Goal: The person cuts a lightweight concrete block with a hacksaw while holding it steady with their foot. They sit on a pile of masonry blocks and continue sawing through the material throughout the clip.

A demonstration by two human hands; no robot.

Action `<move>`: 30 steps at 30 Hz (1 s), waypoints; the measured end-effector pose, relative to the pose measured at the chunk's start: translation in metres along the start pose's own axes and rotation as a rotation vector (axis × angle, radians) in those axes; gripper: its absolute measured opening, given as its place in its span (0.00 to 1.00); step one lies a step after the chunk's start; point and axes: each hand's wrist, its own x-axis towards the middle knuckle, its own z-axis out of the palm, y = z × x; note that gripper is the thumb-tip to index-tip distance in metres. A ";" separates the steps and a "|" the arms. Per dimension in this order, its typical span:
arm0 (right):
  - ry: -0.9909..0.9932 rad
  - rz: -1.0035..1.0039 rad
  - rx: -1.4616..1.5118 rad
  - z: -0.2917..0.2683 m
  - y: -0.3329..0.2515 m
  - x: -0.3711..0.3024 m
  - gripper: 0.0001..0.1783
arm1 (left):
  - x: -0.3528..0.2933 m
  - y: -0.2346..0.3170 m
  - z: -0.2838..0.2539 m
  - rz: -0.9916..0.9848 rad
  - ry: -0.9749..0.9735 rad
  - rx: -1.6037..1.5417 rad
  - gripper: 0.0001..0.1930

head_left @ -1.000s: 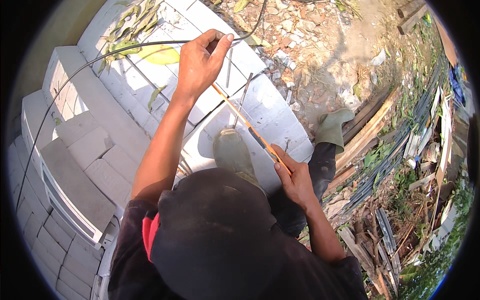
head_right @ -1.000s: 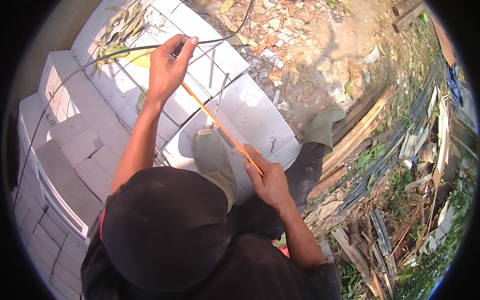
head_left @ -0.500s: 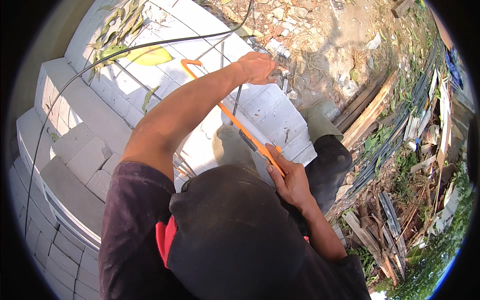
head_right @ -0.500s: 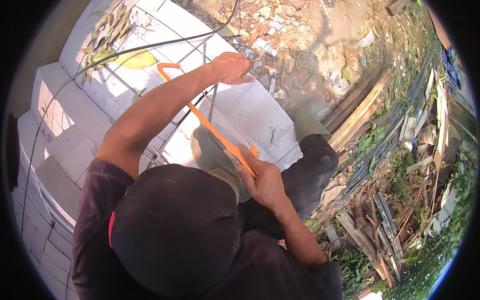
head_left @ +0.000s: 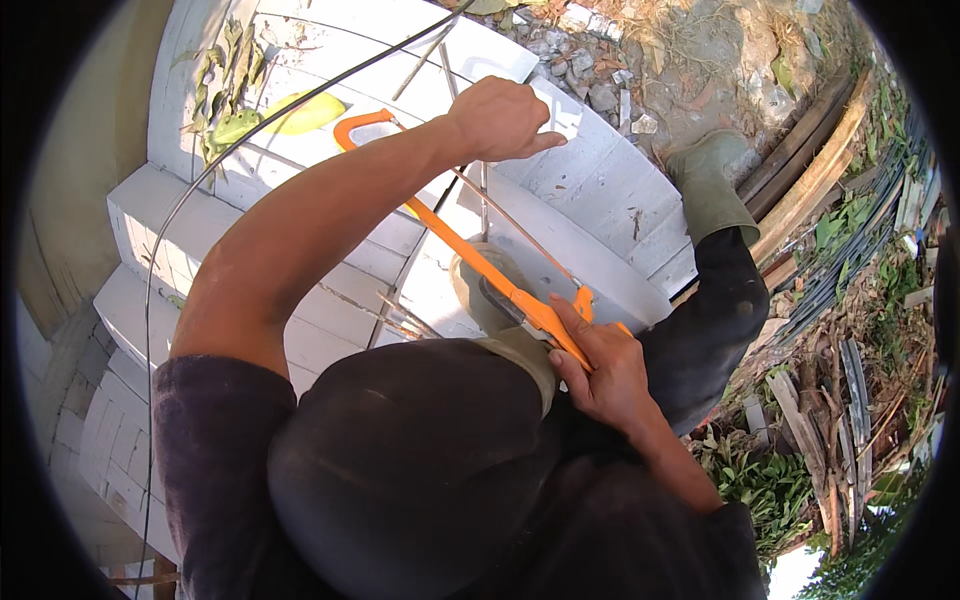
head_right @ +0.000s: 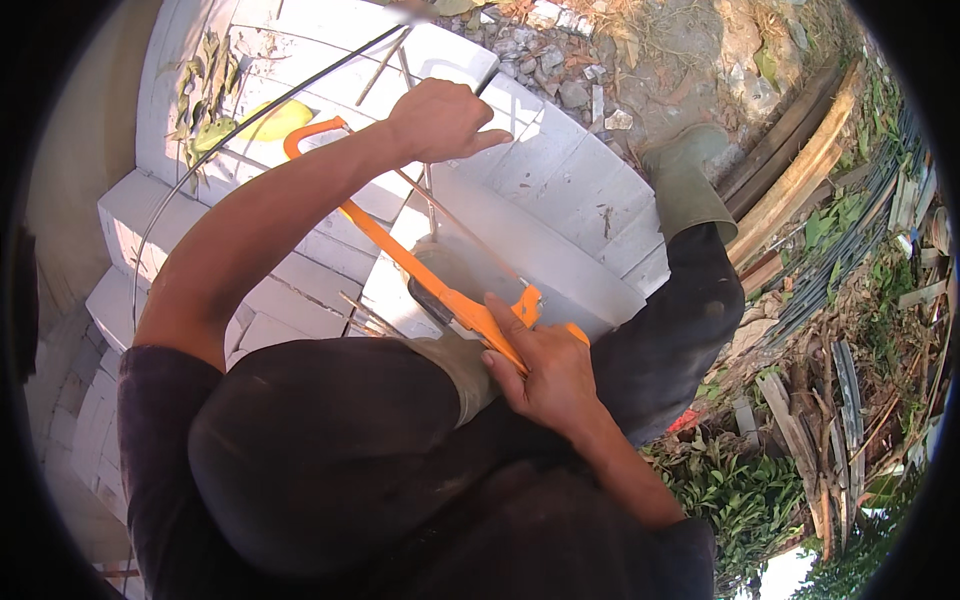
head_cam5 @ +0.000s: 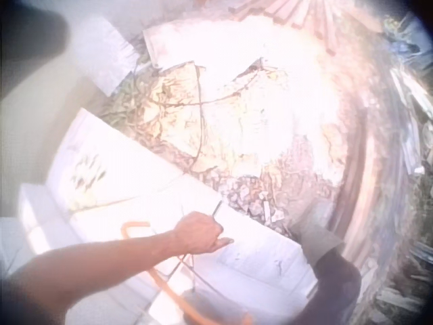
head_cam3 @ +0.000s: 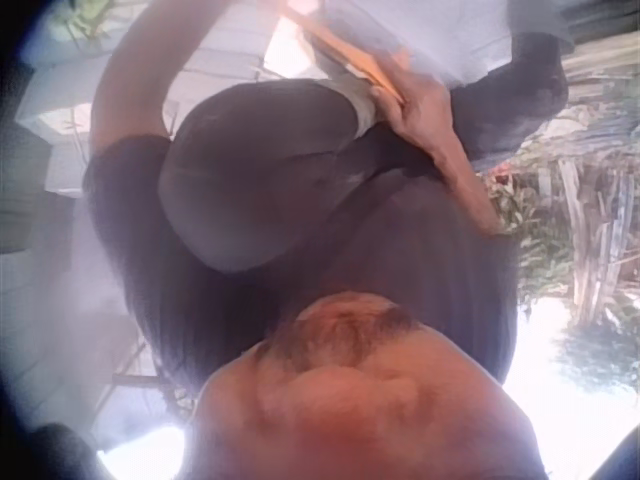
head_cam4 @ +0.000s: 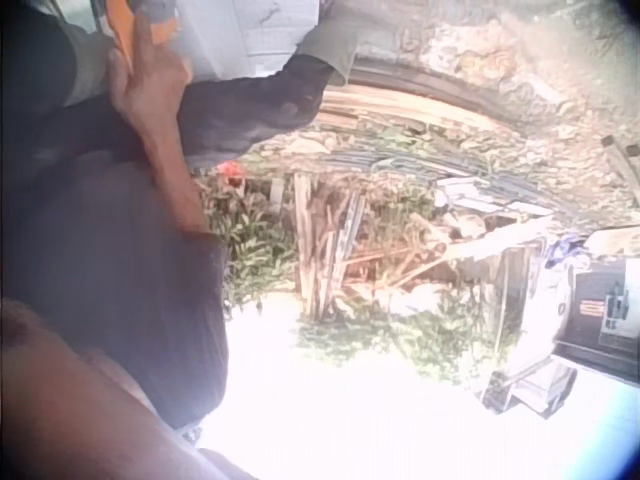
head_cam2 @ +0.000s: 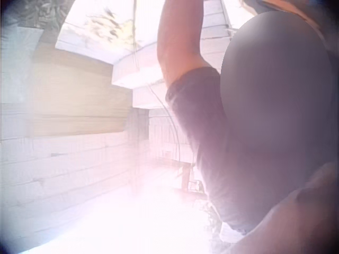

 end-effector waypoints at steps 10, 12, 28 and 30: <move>-0.062 0.075 0.014 -0.027 -0.009 -0.026 0.36 | 0.007 -0.002 -0.004 0.029 -0.180 -0.004 0.31; -0.049 0.067 0.017 -0.025 -0.006 -0.023 0.36 | 0.010 -0.002 -0.003 0.046 -0.176 0.020 0.31; -0.031 -0.064 -0.080 -0.022 0.004 -0.006 0.35 | 0.008 0.003 -0.008 -0.069 -0.275 0.093 0.31; -0.066 -0.026 -0.090 -0.031 0.001 -0.010 0.35 | 0.008 0.002 -0.005 -0.012 -0.176 0.094 0.34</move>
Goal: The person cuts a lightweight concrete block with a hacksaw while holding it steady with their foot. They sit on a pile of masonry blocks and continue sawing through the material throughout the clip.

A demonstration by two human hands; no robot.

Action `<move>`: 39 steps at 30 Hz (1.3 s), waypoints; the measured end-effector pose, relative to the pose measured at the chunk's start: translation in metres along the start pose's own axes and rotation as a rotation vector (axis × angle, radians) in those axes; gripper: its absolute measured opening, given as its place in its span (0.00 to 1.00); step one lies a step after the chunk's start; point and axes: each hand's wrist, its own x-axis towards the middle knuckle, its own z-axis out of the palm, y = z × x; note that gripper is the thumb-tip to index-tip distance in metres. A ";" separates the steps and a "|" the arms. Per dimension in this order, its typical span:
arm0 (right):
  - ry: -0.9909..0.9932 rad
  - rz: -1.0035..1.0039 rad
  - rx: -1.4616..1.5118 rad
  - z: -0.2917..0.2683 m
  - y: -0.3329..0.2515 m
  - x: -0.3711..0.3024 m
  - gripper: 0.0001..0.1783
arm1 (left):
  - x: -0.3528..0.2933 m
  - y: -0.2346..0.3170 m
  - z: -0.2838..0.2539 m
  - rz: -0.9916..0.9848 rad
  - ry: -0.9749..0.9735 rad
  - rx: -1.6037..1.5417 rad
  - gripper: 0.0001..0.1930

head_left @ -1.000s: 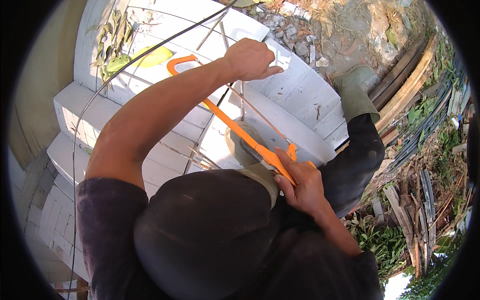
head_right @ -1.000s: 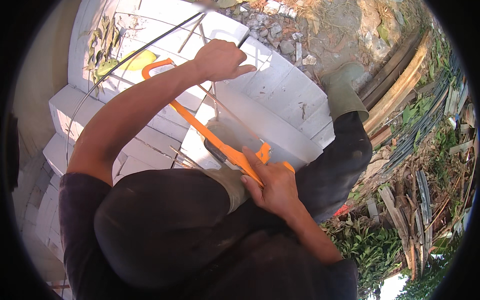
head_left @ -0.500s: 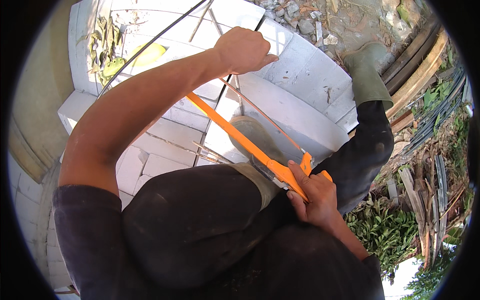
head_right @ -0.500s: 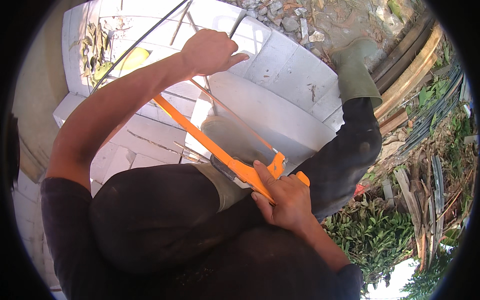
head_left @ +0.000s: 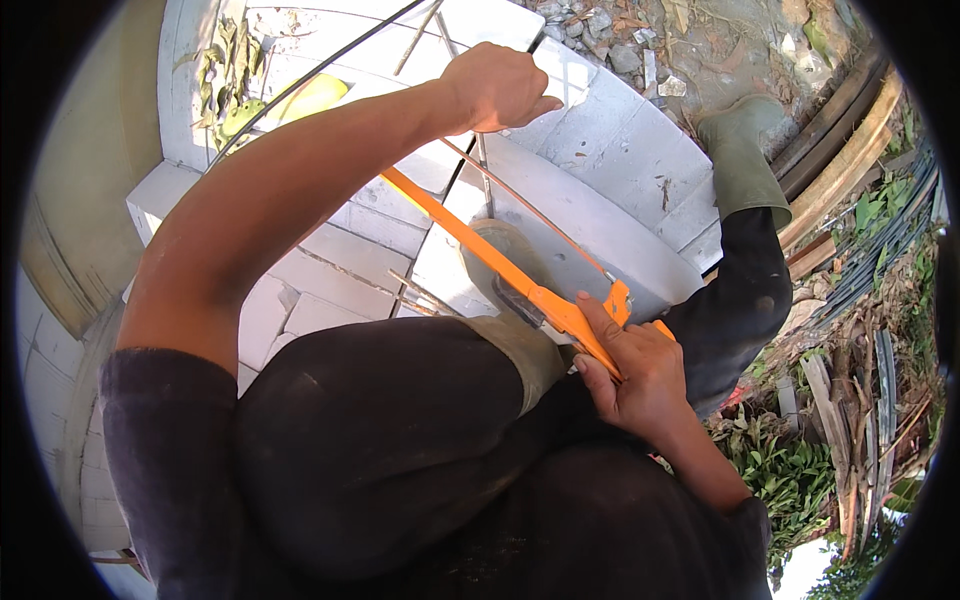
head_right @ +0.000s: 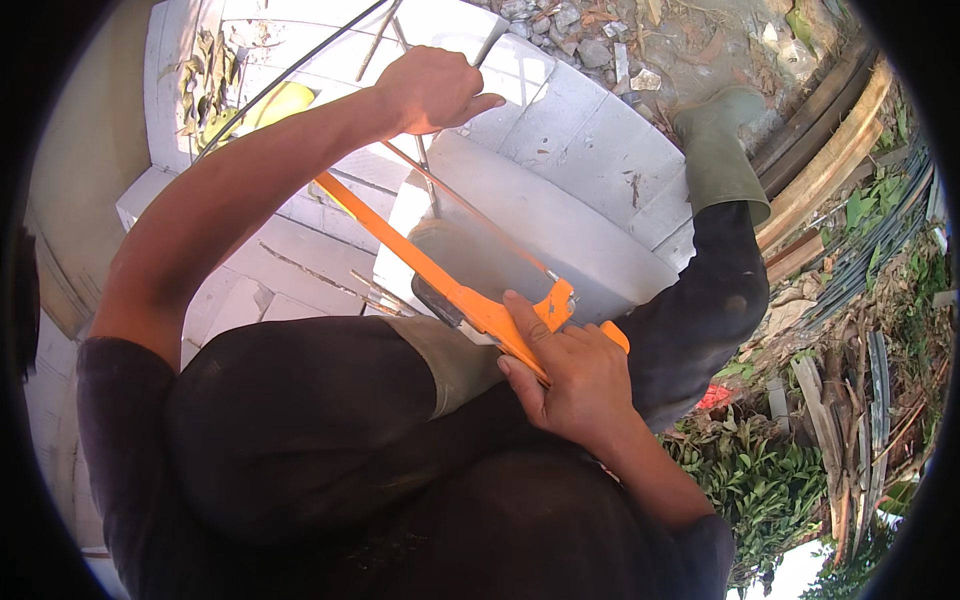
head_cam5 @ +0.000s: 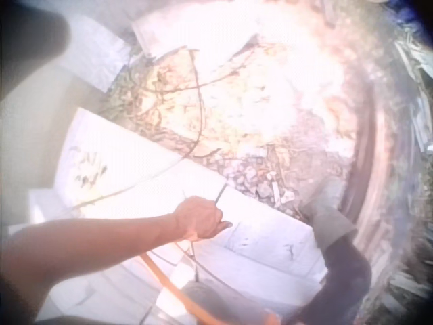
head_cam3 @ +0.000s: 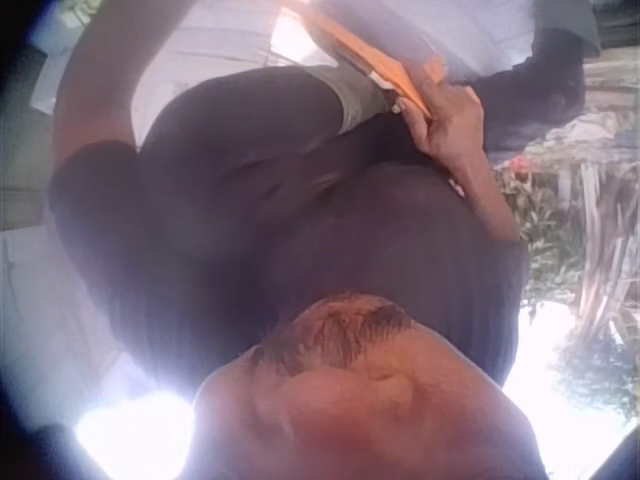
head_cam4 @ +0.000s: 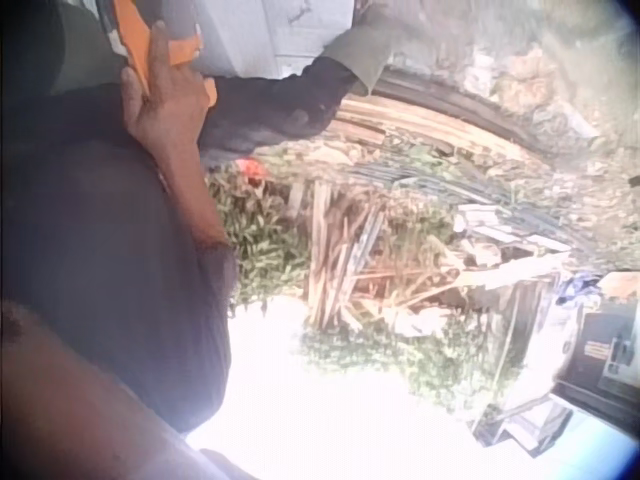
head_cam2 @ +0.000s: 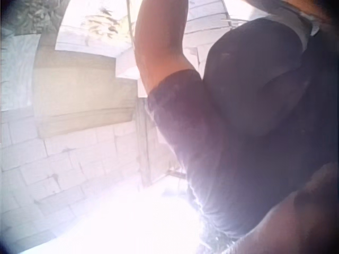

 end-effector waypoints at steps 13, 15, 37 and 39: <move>-0.009 -0.034 0.022 0.007 -0.004 0.017 0.33 | 0.002 0.002 0.010 0.014 0.125 -0.044 0.31; -0.013 -0.034 0.032 -0.006 0.005 -0.012 0.33 | 0.002 0.000 0.009 0.006 0.098 0.026 0.31; 0.010 -0.098 -0.042 -0.011 0.019 -0.035 0.38 | 0.002 0.001 0.012 -0.034 0.118 0.017 0.33; -0.018 -0.074 -0.030 -0.012 0.017 -0.034 0.38 | -0.001 -0.003 0.013 -0.021 0.123 0.028 0.33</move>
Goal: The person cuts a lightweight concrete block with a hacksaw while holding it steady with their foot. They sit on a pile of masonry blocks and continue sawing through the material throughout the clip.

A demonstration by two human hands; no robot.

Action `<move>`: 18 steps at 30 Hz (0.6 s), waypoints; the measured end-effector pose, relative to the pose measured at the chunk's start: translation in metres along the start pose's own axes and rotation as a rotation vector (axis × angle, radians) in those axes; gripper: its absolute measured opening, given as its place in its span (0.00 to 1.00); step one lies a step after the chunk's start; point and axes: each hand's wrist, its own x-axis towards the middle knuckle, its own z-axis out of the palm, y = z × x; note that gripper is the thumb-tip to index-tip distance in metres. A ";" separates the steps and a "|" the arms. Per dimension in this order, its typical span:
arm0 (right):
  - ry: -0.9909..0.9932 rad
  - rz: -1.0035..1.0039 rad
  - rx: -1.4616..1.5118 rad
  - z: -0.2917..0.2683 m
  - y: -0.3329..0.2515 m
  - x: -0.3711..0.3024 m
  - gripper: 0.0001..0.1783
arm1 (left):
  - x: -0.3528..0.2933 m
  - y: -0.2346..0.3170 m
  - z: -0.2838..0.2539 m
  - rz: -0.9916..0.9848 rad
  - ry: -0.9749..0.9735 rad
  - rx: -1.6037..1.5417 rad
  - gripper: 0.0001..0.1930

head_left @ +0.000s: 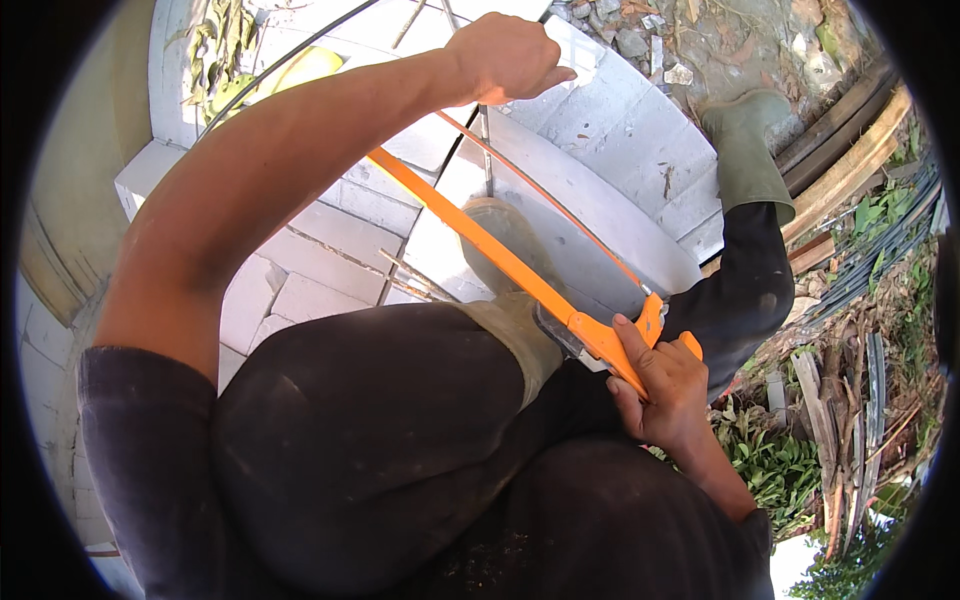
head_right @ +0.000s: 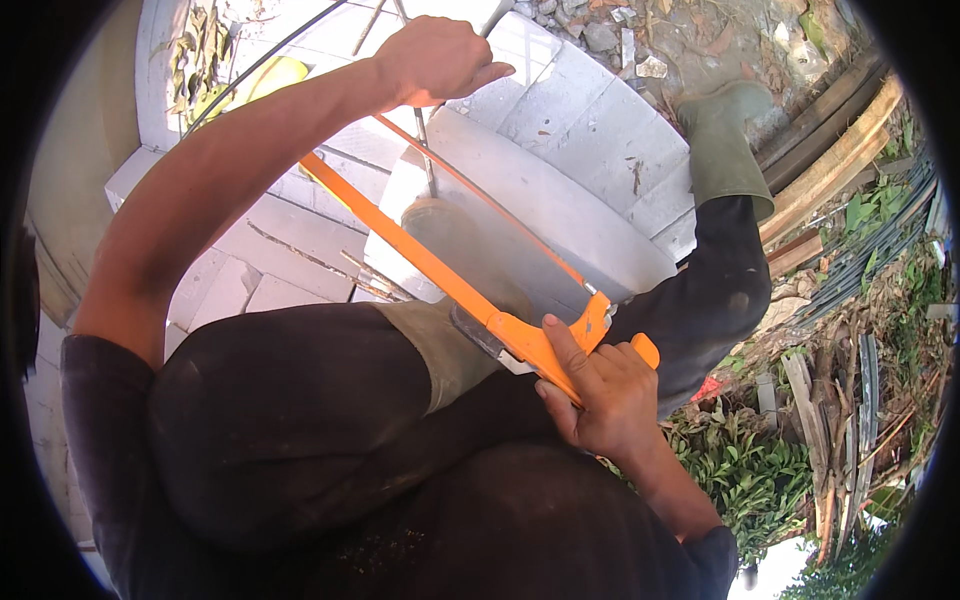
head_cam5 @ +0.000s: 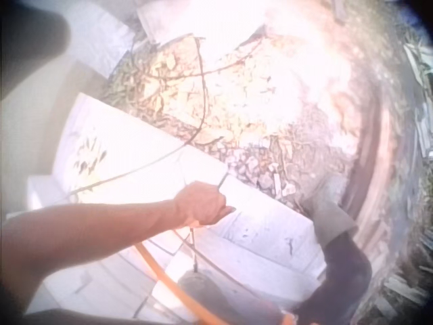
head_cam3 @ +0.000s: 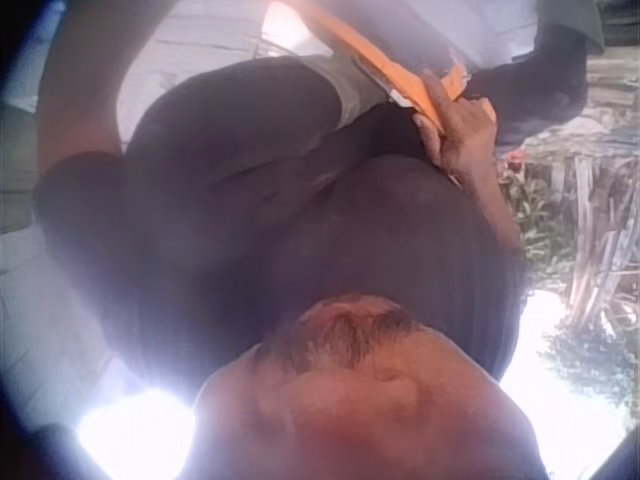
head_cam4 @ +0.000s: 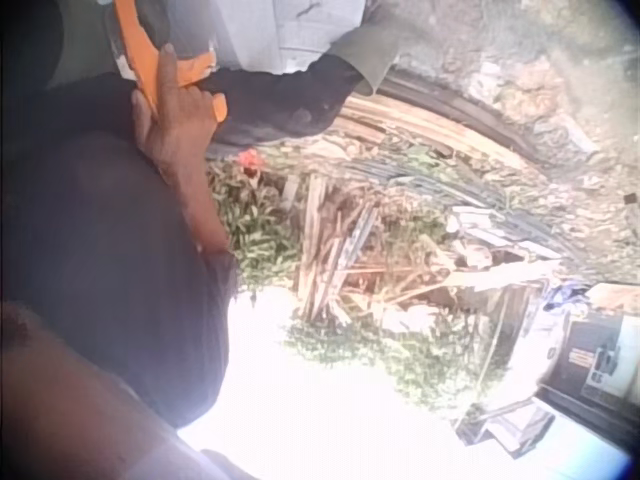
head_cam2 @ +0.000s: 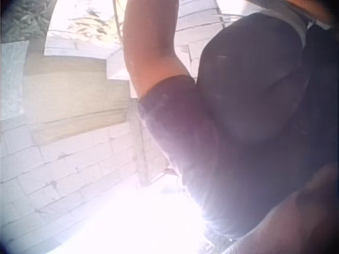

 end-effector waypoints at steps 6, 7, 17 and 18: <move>0.045 0.015 0.019 -0.009 -0.012 -0.004 0.38 | 0.001 0.003 -0.002 0.005 0.022 -0.008 0.33; 0.046 -0.007 -0.005 -0.004 -0.014 0.018 0.38 | -0.003 0.000 0.001 -0.012 -0.008 -0.030 0.33; -0.007 0.092 0.007 -0.009 -0.018 -0.015 0.35 | 0.003 -0.001 0.003 0.016 0.027 -0.013 0.33; 0.020 0.068 -0.005 -0.006 -0.018 -0.012 0.36 | 0.001 -0.002 0.004 0.018 0.026 -0.016 0.33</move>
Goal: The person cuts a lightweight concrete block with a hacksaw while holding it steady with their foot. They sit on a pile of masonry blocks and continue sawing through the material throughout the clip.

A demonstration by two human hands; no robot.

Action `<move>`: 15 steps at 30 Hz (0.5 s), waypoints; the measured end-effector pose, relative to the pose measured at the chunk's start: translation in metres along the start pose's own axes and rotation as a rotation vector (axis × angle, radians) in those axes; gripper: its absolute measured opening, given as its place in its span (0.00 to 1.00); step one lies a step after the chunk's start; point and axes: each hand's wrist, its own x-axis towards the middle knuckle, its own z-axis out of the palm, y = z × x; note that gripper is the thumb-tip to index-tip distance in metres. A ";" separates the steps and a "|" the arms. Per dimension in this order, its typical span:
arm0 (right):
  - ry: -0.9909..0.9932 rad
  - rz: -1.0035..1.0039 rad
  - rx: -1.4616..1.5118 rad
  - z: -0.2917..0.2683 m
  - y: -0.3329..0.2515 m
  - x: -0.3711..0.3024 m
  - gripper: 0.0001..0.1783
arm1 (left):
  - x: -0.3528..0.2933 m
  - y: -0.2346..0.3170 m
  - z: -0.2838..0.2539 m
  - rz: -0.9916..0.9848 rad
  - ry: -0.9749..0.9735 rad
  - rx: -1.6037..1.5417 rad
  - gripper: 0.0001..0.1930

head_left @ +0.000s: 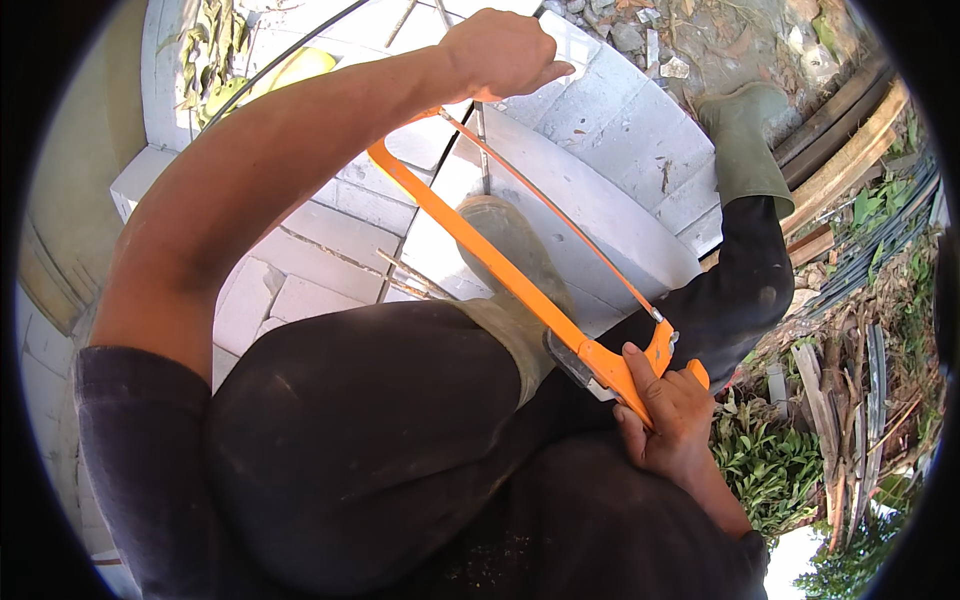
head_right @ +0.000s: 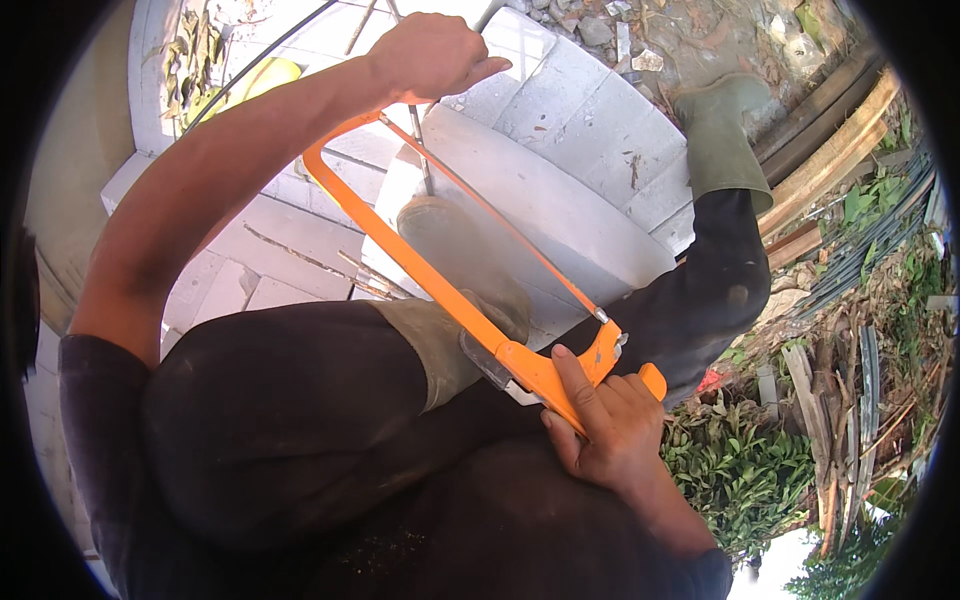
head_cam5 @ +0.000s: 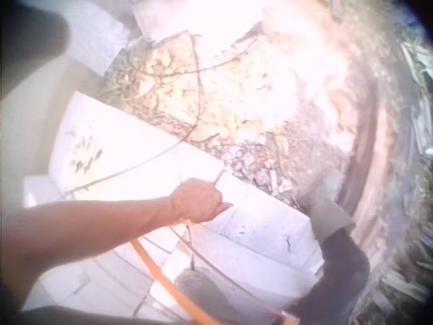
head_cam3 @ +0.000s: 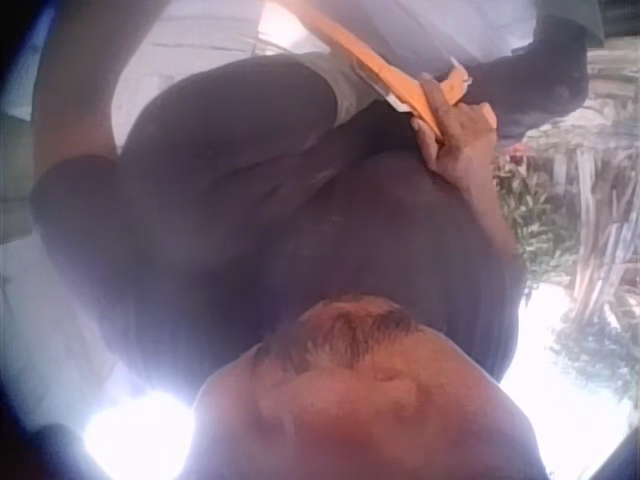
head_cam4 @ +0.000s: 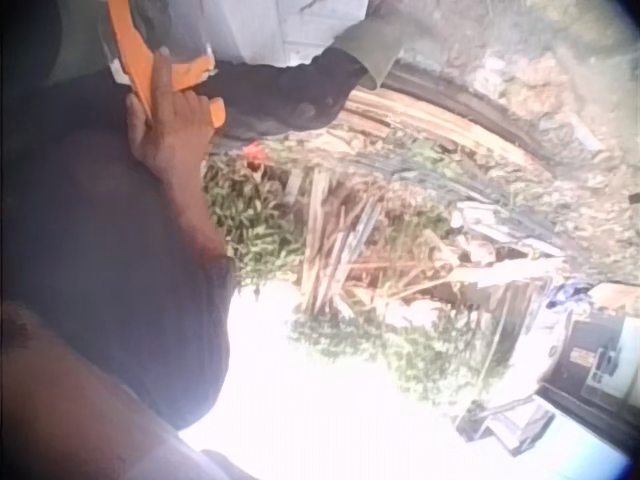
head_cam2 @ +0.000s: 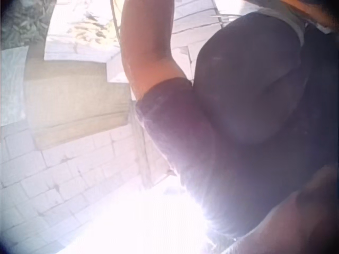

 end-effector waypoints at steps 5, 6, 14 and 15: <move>0.056 -0.101 -0.053 0.035 0.005 0.055 0.38 | 0.004 0.004 -0.003 -0.009 0.007 -0.026 0.33; 0.048 -0.082 -0.060 0.033 0.004 0.053 0.37 | 0.005 0.004 -0.004 -0.012 0.009 -0.023 0.33; 0.031 -0.006 -0.027 0.010 -0.006 0.020 0.34 | 0.001 0.002 -0.003 -0.008 -0.030 -0.033 0.34; 0.050 -0.036 -0.045 0.026 -0.003 0.050 0.36 | 0.003 0.003 -0.003 -0.007 -0.024 -0.028 0.34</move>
